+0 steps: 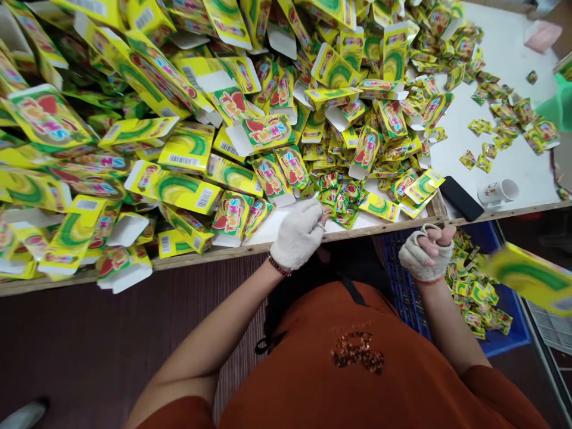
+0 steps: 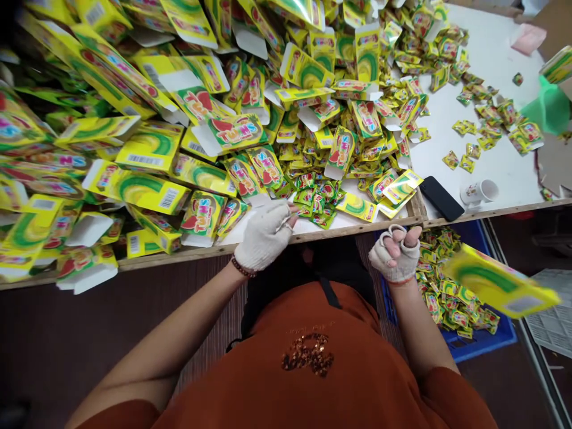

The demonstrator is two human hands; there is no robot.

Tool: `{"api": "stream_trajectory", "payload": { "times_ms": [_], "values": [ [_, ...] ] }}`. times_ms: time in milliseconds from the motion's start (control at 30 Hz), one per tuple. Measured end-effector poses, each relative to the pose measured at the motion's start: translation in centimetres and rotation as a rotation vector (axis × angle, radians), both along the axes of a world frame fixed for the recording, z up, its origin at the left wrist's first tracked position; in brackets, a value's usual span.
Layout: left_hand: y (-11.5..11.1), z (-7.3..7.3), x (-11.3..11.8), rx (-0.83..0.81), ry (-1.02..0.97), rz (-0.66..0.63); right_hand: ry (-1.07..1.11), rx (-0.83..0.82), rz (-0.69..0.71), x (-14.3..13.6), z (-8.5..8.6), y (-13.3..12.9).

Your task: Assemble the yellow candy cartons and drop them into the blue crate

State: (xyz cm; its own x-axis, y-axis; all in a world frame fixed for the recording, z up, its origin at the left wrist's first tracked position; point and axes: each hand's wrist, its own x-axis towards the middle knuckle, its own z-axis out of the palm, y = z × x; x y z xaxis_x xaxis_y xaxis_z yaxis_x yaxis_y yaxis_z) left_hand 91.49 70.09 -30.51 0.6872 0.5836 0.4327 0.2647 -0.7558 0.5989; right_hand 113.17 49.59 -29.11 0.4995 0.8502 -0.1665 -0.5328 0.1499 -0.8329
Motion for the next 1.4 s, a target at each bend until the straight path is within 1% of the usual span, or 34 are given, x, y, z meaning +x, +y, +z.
{"api": "stream_trajectory", "payload": {
  "times_ms": [67, 133, 200, 267, 333, 367, 433, 533, 600, 667, 733, 767, 800, 833, 867, 933, 1000, 1033, 1100, 1167, 1233, 1333, 1400],
  "values": [
    [2.2, 1.0, 1.9, 0.115, 0.124, 0.051, 0.037, -0.005, 0.053, -0.1, 0.5, 0.4],
    [4.4, 2.0, 4.2, 0.222, 0.286, 0.113, 0.034, -0.054, 0.139, -1.2, 0.2, 1.7],
    [6.4, 2.6, 6.5, 0.280, 0.432, 0.166, 0.015, -0.110, 0.234, -2.7, -0.6, 3.4],
    [7.9, 2.9, 8.4, 0.302, 0.542, 0.207, -0.008, -0.147, 0.303, -4.0, -1.7, 5.2],
    [8.9, 3.0, 9.6, 0.333, 0.601, 0.207, -0.041, -0.152, 0.328, -4.9, -2.8, 6.6],
    [9.3, 3.0, 9.8, 0.356, 0.603, 0.195, -0.061, -0.147, 0.332, -5.2, -3.2, 7.1],
    [9.6, 3.2, 9.3, 0.403, 0.561, 0.180, -0.101, -0.138, 0.342, -5.5, -3.8, 7.6],
    [9.1, 3.7, 6.9, 0.420, 0.445, 0.245, -0.162, -0.146, 0.358, -5.5, -3.9, 7.5],
    [7.9, 3.9, 5.0, 0.384, 0.366, 0.269, -0.258, -0.156, 0.312, -5.5, -3.6, 7.3],
    [5.9, 3.6, 3.4, 0.313, 0.298, 0.191, -0.433, -0.166, 0.194, -5.4, -3.2, 7.5],
    [3.6, 2.8, 2.4, 0.208, 0.256, 0.039, -0.623, -0.169, 0.087, -5.3, -2.7, 8.1],
    [2.4, 2.3, 2.1, 0.144, 0.242, -0.025, -0.707, -0.173, 0.081, -5.3, -2.4, 8.5],
    [1.4, 1.8, 2.0, 0.084, 0.232, -0.071, -0.781, -0.179, 0.107, -5.2, -2.2, 8.8],
    [0.6, 1.2, 1.9, 0.027, 0.225, -0.092, -0.846, -0.193, 0.151, -5.1, -2.0, 9.2],
    [0.1, 0.7, 1.8, -0.024, 0.225, -0.078, -0.903, -0.219, 0.197, -5.0, -1.9, 9.5],
    [-0.1, -0.2, 1.6, -0.086, 0.256, 0.024, -0.968, -0.287, 0.254, -4.8, -1.8, 9.8],
    [0.6, -0.9, 1.5, -0.089, 0.341, 0.136, -0.943, -0.338, 0.243, -4.5, -1.9, 9.8],
    [1.0, -1.2, 1.5, -0.071, 0.399, 0.158, -0.914, -0.352, 0.222, -4.3, -2.0, 9.7],
    [1.6, -1.7, 1.9, -0.030, 0.509, 0.140, -0.858, -0.361, 0.167, -4.1, -2.3, 9.5],
    [2.0, -2.0, 2.6, -0.007, 0.558, 0.112, -0.840, -0.359, 0.116, -4.0, -2.5, 9.3],
    [2.0, -2.2, 3.5, -0.016, 0.534, 0.105, -0.821, -0.356, 0.096, -3.9, -2.5, 9.1],
    [1.9, -2.1, 4.6, -0.081, 0.484, 0.071, -0.736, -0.343, 0.065, -4.0, -2.5, 9.0],
    [2.0, -1.9, 5.1, -0.120, 0.516, 0.035, -0.660, -0.334, 0.041, -4.1, -2.6, 9.0]
  ]
}}
